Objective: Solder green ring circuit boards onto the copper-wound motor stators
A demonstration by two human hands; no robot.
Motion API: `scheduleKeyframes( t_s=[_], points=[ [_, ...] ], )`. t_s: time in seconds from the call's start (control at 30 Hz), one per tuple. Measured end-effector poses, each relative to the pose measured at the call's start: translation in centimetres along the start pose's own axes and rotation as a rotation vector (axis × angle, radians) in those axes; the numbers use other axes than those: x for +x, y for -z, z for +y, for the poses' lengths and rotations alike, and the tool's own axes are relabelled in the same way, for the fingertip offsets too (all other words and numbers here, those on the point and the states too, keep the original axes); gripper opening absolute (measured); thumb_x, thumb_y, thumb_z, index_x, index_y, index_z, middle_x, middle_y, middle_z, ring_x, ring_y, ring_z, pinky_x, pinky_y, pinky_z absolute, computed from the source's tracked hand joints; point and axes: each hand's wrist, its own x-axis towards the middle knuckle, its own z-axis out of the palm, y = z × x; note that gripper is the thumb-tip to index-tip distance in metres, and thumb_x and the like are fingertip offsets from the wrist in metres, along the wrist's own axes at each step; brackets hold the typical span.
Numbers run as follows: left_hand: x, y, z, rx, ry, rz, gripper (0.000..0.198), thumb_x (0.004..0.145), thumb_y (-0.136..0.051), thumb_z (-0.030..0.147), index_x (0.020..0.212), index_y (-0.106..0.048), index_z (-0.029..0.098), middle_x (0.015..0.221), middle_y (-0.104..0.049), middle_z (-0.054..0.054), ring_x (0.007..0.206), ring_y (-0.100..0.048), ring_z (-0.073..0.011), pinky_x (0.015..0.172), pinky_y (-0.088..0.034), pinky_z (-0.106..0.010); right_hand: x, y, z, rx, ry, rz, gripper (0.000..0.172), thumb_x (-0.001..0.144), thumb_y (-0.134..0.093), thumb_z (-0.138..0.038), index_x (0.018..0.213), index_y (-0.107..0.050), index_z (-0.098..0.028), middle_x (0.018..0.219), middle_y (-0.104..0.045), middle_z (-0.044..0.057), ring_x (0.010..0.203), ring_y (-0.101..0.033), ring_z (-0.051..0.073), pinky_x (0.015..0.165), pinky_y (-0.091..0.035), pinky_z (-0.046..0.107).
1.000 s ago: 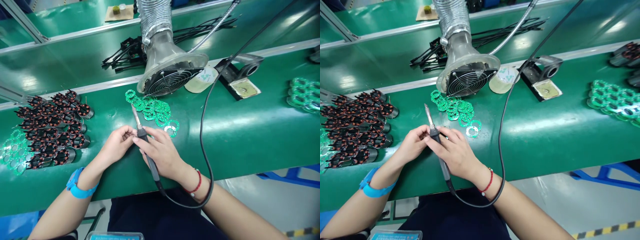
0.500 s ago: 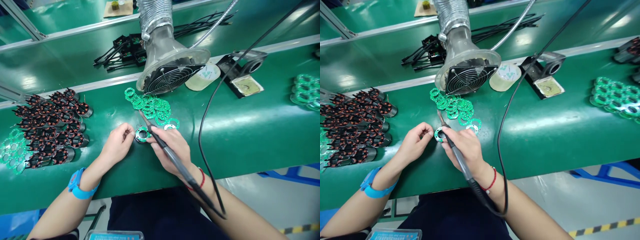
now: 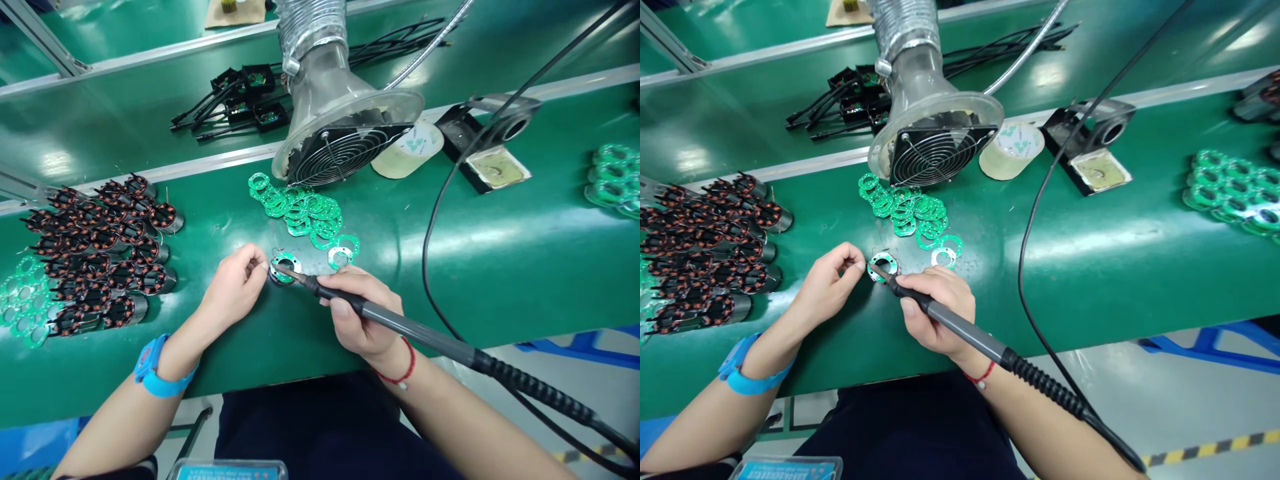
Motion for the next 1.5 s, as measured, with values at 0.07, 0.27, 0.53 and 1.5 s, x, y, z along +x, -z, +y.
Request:
scheduleKeyframes(
  t_s=[0.07, 0.27, 0.53, 1.5],
  points=[
    [0.0, 0.0, 0.0, -0.004, 0.005, -0.003, 0.011, 0.084, -0.045, 0.017, 0.073, -0.046, 0.019, 0.065, -0.046, 0.004, 0.061, -0.042, -0.0107, 0.06, -0.034, -0.024, 0.0, 0.1, 0.1, -0.006, 0.022, -0.005, 0.014, 0.087, -0.05, -0.024, 0.094, -0.061, -0.022, 0.056, -0.059, -0.002, 0.048, -0.055, 0.014, 0.049, -0.046, 0.028],
    [-0.1, 0.1, 0.2, 0.006, -0.008, -0.008, 0.011, 0.083, -0.045, 0.017, 0.073, -0.046, 0.019, 0.066, -0.047, 0.004, 0.061, -0.042, -0.0107, 0.059, -0.034, -0.025, -0.5, -0.1, 0.8, -0.027, 0.027, 0.044, 0.033, 0.089, -0.053, -0.023, 0.122, -0.054, -0.024, 0.081, -0.072, 0.003, 0.067, -0.068, 0.018, 0.065, -0.053, 0.034],
    [-0.1, -0.1, -0.3, -0.043, 0.009, 0.029, 0.008, 0.081, -0.048, 0.016, 0.088, -0.05, 0.019, 0.083, -0.056, 0.0, 0.074, -0.054, -0.0127, 0.069, -0.044, -0.026, 0.1, -1.6, 1.4, -0.094, -0.366, -0.273, 0.051, 0.086, -0.06, -0.023, 0.133, -0.041, -0.025, 0.126, -0.061, 0.01, 0.116, -0.059, 0.026, 0.097, -0.048, 0.047],
    [-1.4, -1.8, -0.7, 0.096, -0.193, 0.064, 0.057, 0.079, -0.056, 0.015, 0.131, -0.034, 0.02, 0.127, -0.045, -0.013, 0.123, -0.045, -0.0264, 0.106, -0.037, -0.049, -0.5, -3.0, 1.8, -0.228, -0.247, -0.218, 0.039, 0.087, -0.056, -0.028, 0.126, -0.048, -0.024, 0.109, -0.065, 0.009, 0.1, -0.06, 0.027, 0.087, -0.05, 0.046]
  ],
)
